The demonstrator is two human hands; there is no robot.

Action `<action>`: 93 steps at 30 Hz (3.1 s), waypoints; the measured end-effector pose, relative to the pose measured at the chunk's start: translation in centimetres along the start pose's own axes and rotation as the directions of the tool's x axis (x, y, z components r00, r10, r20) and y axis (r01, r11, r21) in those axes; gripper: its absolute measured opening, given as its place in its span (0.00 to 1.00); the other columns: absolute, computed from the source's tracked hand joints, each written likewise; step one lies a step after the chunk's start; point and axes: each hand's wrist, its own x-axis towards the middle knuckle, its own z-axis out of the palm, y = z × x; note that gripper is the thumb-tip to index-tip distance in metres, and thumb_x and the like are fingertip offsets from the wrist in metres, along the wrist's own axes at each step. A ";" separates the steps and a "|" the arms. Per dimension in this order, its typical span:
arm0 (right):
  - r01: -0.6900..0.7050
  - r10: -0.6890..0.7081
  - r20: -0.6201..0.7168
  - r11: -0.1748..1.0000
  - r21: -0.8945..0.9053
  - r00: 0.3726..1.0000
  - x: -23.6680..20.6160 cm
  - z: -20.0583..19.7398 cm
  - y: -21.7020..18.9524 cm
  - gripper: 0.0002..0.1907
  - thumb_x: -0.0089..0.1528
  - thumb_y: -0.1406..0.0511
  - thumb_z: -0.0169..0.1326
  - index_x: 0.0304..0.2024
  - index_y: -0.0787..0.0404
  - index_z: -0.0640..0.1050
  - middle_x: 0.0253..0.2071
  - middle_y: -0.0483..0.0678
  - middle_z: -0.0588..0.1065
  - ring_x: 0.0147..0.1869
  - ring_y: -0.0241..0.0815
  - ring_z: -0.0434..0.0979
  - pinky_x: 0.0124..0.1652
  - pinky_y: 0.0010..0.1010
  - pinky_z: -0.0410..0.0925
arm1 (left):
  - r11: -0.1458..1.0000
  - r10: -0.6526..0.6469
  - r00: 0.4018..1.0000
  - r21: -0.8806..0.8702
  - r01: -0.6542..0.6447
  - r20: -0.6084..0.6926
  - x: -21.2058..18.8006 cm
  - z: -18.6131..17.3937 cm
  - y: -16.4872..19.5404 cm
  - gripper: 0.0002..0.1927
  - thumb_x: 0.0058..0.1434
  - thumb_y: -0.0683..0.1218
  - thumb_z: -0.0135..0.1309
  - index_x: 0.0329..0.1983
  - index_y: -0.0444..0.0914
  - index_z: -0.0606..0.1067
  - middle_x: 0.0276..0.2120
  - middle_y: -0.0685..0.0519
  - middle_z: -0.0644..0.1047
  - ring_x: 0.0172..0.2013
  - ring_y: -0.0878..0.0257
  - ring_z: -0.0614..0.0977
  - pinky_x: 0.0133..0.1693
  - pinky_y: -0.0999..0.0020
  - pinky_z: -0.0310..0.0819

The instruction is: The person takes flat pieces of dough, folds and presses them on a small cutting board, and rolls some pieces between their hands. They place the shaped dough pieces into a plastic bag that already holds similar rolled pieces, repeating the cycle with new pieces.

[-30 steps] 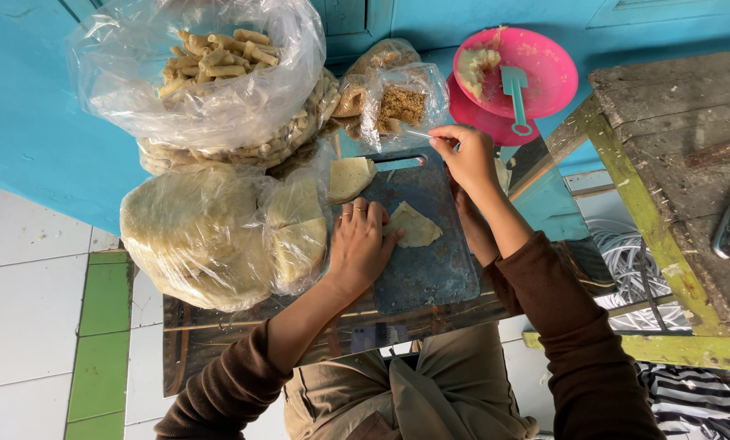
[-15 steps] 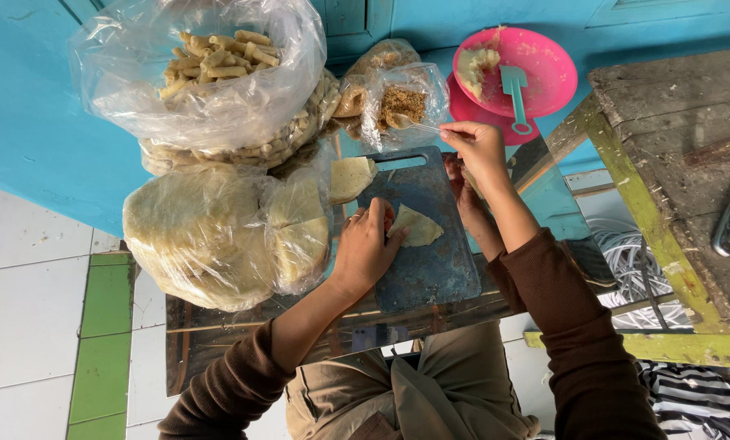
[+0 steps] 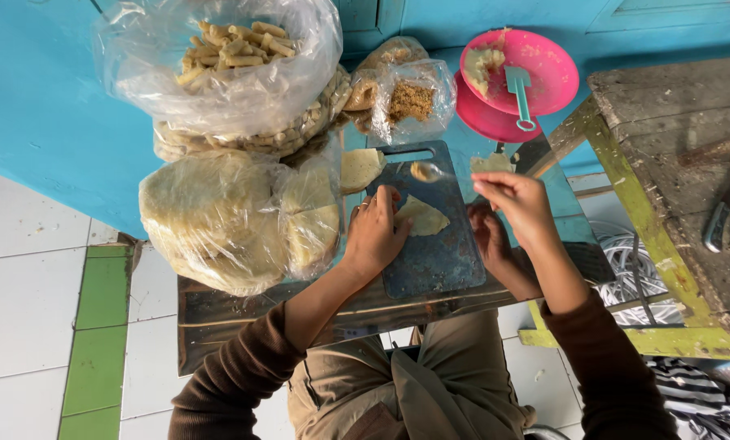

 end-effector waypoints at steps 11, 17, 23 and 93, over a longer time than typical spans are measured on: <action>0.128 -0.141 -0.038 0.962 -0.242 0.989 -5.9 0.9 -1.2 0.10 0.63 0.70 0.62 0.47 0.64 0.83 0.37 0.46 0.81 0.35 0.30 0.75 0.34 0.23 0.67 | 0.997 -0.010 0.999 0.073 0.006 0.050 0.6 0.1 0.6 0.33 0.51 0.52 0.69 0.53 0.38 0.64 0.45 0.47 0.76 0.48 0.46 0.77 0.47 0.49 0.66; 0.400 -0.500 -0.046 0.740 -0.541 0.865 -6.7 2.6 -3.1 0.08 0.62 0.72 0.63 0.44 0.62 0.84 0.41 0.48 0.81 0.42 0.38 0.79 0.38 0.27 0.69 | 0.997 -0.015 0.999 0.075 0.012 0.041 1.0 0.2 0.5 0.35 0.51 0.56 0.69 0.54 0.38 0.64 0.46 0.48 0.76 0.49 0.47 0.77 0.48 0.50 0.66; 0.512 -0.693 0.028 0.504 -0.695 0.720 -7.8 2.9 -3.8 0.08 0.62 0.73 0.64 0.44 0.62 0.84 0.41 0.49 0.81 0.46 0.43 0.79 0.45 0.31 0.71 | 0.997 -0.025 0.999 0.075 0.021 0.047 0.9 0.5 0.4 0.35 0.51 0.56 0.70 0.54 0.39 0.64 0.46 0.48 0.77 0.49 0.47 0.77 0.48 0.50 0.66; 0.378 0.008 0.683 0.828 -0.413 0.730 -0.1 6.7 -7.0 0.11 0.61 0.64 0.62 0.42 0.63 0.76 0.39 0.47 0.79 0.41 0.42 0.83 0.40 0.32 0.74 | 0.995 0.099 0.979 0.001 -0.101 0.180 -0.5 -4.2 1.1 0.09 0.54 0.46 0.65 0.35 0.45 0.76 0.35 0.56 0.82 0.43 0.52 0.79 0.46 0.51 0.67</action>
